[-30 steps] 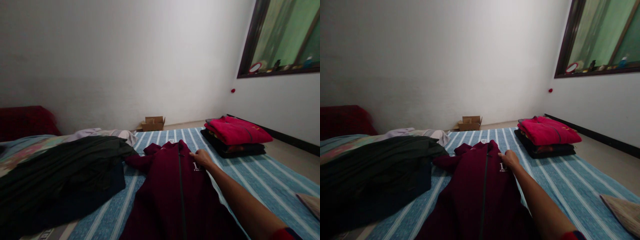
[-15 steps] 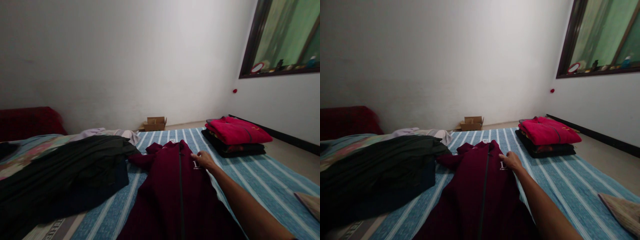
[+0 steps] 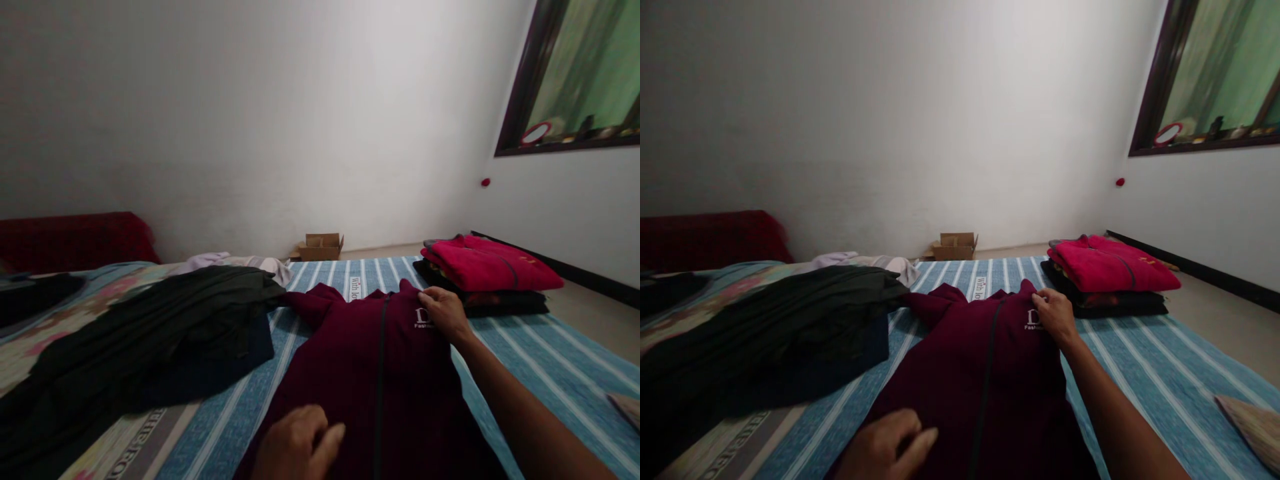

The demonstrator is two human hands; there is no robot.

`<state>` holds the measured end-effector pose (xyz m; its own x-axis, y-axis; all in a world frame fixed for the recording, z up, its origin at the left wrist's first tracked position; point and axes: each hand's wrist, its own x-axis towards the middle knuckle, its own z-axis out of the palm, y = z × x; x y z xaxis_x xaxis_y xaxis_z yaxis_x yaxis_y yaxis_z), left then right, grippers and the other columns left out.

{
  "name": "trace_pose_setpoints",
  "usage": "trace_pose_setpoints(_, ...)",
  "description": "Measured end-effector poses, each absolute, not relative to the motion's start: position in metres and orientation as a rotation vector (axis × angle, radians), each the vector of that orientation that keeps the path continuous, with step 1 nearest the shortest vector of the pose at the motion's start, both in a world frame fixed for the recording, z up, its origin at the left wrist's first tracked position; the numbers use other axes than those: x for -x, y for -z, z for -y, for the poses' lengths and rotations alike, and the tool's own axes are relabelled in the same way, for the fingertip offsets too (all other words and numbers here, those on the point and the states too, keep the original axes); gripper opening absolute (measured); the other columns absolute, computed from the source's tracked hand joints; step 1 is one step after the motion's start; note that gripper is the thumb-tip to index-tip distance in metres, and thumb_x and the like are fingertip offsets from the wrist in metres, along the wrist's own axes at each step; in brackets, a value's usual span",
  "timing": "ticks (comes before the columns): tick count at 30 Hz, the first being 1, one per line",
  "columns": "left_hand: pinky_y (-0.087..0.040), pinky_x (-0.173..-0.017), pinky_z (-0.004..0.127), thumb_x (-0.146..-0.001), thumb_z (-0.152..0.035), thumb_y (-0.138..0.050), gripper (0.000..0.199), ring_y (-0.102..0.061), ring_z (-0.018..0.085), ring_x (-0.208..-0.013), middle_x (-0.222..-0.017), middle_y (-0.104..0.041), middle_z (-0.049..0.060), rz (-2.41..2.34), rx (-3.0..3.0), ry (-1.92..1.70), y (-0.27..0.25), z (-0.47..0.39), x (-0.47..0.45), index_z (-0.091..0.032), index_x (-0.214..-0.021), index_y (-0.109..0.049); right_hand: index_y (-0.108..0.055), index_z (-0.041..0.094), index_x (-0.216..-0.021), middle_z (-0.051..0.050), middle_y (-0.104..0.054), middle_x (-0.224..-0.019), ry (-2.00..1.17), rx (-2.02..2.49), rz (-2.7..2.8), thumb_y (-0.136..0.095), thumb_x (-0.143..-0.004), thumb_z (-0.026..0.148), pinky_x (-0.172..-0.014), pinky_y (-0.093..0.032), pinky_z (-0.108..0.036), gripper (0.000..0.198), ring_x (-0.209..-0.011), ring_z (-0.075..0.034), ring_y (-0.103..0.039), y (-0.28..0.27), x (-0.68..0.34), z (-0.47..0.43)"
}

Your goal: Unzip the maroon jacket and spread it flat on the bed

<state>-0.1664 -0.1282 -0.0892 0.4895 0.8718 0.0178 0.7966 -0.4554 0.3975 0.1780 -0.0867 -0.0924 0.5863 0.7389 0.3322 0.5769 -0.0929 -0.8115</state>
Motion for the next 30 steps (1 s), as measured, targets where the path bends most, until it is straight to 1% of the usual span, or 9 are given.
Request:
trace_pose_setpoints(3,-0.033,-0.061,0.028,-0.082,-0.04,-0.04,0.028,-0.056,0.017,-0.067,-0.067,-0.06,0.002,-1.674,-2.373,-0.414,0.058,0.089,0.174,-0.021,-0.064,-0.05,-0.066,0.016,-0.067,-0.004,-0.061,-0.056,-0.255,1.853,1.089,-0.048,-0.07,0.045,-0.047,-0.036,-0.025,0.034,-0.053,-0.018,-0.056,0.119,-0.182,0.096)
trace_pose_setpoints(6,-0.032,-0.06,0.028,-0.078,-0.042,-0.045,0.026,-0.057,0.021,-0.071,-0.068,-0.059,0.004,-1.821,-2.289,-0.429,0.053,0.044,0.178,-0.02,-0.064,-0.05,-0.065,0.016,-0.065,-0.005,-0.063,-0.061,-0.268,1.9,1.09,-0.045,-0.072,0.048,-0.049,-0.037,-0.025,0.038,-0.059,-0.02,-0.059,0.137,-0.181,0.104)
trace_pose_setpoints(10,-0.036,-0.058,0.029,-0.065,-0.051,-0.056,0.035,-0.058,0.025,-0.07,-0.054,-0.054,0.003,-1.591,-1.848,-0.425,0.074,0.007,0.172,-0.02,-0.051,-0.047,-0.064,0.017,-0.065,-0.005,-0.064,-0.063,-0.253,1.94,1.093,-0.042,-0.074,0.05,-0.051,-0.038,-0.025,0.041,-0.063,-0.02,-0.06,0.141,-0.179,0.111)
trace_pose_setpoints(12,-0.04,-0.057,0.03,-0.063,-0.055,-0.057,0.039,-0.059,0.025,-0.068,-0.053,-0.056,0.004,-1.458,-1.738,-0.4,0.084,0.005,0.166,-0.019,-0.051,-0.051,-0.064,0.018,-0.066,-0.004,-0.063,-0.062,-0.239,1.955,1.102,-0.041,-0.076,0.05,-0.052,-0.038,-0.025,0.041,-0.063,-0.019,-0.059,0.14,-0.178,0.112)
trace_pose_setpoints(15,-0.046,-0.063,0.031,-0.065,-0.057,-0.055,0.044,-0.063,0.024,-0.072,-0.067,-0.066,0.007,-1.246,-1.606,-0.387,0.086,0.014,0.16,-0.014,-0.069,-0.061,-0.064,0.018,-0.07,-0.004,-0.063,-0.063,-0.202,1.989,1.115,-0.041,-0.077,0.048,-0.054,-0.038,-0.026,0.039,-0.063,-0.019,-0.059,0.138,-0.176,0.114)
trace_pose_setpoints(19,-0.048,-0.073,0.034,-0.061,-0.04,-0.065,0.039,-0.064,0.023,-0.077,-0.08,-0.07,0.008,-0.969,-1.386,-0.602,0.066,0.031,0.15,-0.012,-0.089,-0.062,-0.065,0.019,-0.079,-0.006,-0.063,-0.068,-0.124,2.075,1.108,-0.043,-0.079,0.044,-0.059,-0.037,-0.028,0.034,-0.068,-0.021,-0.059,0.133,-0.173,0.119)
trace_pose_setpoints(24,-0.045,-0.074,0.031,-0.07,-0.028,-0.057,0.021,-0.062,0.022,-0.082,-0.082,-0.068,0.006,-1.171,-1.938,-0.834,0.038,0.079,0.112,-0.014,-0.084,-0.063,-0.062,0.018,-0.096,-0.012,-0.063,-0.095,0.222,2.131,1.181,-0.042,-0.083,0.039,-0.066,-0.037,-0.03,0.032,-0.085,-0.024,-0.058,0.1,-0.152,0.132)
trace_pose_setpoints(27,-0.042,-0.061,0.028,-0.078,-0.022,-0.046,0.016,-0.062,0.019,-0.067,-0.069,-0.066,0.005,-1.071,-2.321,-0.536,0.04,0.122,0.082,-0.017,-0.076,-0.061,-0.062,0.021,-0.09,-0.006,-0.064,-0.089,0.165,1.941,1.321,-0.042,-0.084,0.044,-0.065,-0.037,-0.028,0.031,-0.079,-0.02,-0.058,0.072,-0.127,0.139)
trace_pose_setpoints(30,-0.041,-0.056,0.03,-0.079,-0.02,-0.044,0.022,-0.065,0.025,-0.069,-0.076,-0.069,0.012,-0.879,-2.569,-0.119,0.052,0.156,0.06,-0.015,-0.091,-0.061,-0.06,0.022,-0.09,-0.002,-0.064,-0.075,-0.055,1.894,1.465,-0.044,-0.082,0.052,-0.059,-0.036,-0.026,0.035,-0.067,-0.018,-0.058,0.057,-0.102,0.143)
